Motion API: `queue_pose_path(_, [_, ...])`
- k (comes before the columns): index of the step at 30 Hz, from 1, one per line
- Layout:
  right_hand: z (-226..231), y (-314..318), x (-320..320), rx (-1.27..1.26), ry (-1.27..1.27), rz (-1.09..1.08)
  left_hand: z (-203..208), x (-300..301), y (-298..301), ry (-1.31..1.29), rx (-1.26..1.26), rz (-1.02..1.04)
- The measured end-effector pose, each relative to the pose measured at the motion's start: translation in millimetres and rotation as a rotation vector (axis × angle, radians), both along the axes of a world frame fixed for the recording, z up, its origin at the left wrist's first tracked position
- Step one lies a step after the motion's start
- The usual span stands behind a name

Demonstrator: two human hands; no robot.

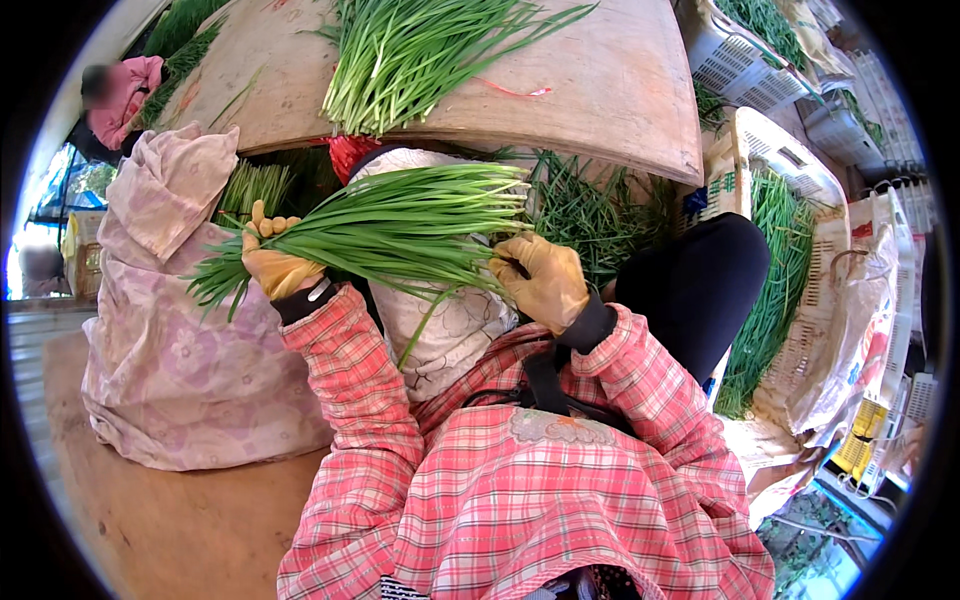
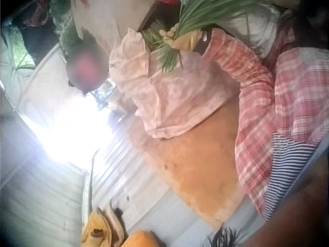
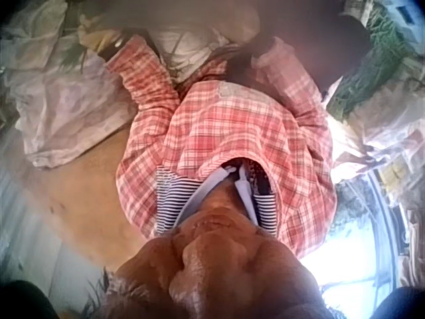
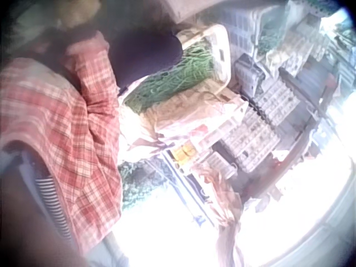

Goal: The person sorts through green stalks on a work table, removes loose debris or damaged parts by hand, and then bundles them together with a red tie.

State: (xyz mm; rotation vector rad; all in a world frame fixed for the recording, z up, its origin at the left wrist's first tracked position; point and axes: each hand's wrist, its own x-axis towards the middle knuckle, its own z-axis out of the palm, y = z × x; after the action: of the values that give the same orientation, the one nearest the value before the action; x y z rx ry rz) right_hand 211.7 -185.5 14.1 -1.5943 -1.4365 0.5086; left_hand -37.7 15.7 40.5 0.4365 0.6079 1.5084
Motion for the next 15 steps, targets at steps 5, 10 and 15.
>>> queue_pose_path(5, [17.1,-20.9,5.6,-0.043,-0.071,0.018,-10.0,-2.1,3.8,-0.004,0.076,-0.079])
queue_pose_path(10, [32.0,-30.1,20.9,-0.494,1.040,0.176,-1.7,9.6,-2.7,0.009,0.065,-0.058])
queue_pose_path(15, [26.7,-34.8,22.7,-0.579,1.165,0.314,-1.4,9.6,0.8,0.021,0.043,-0.064])
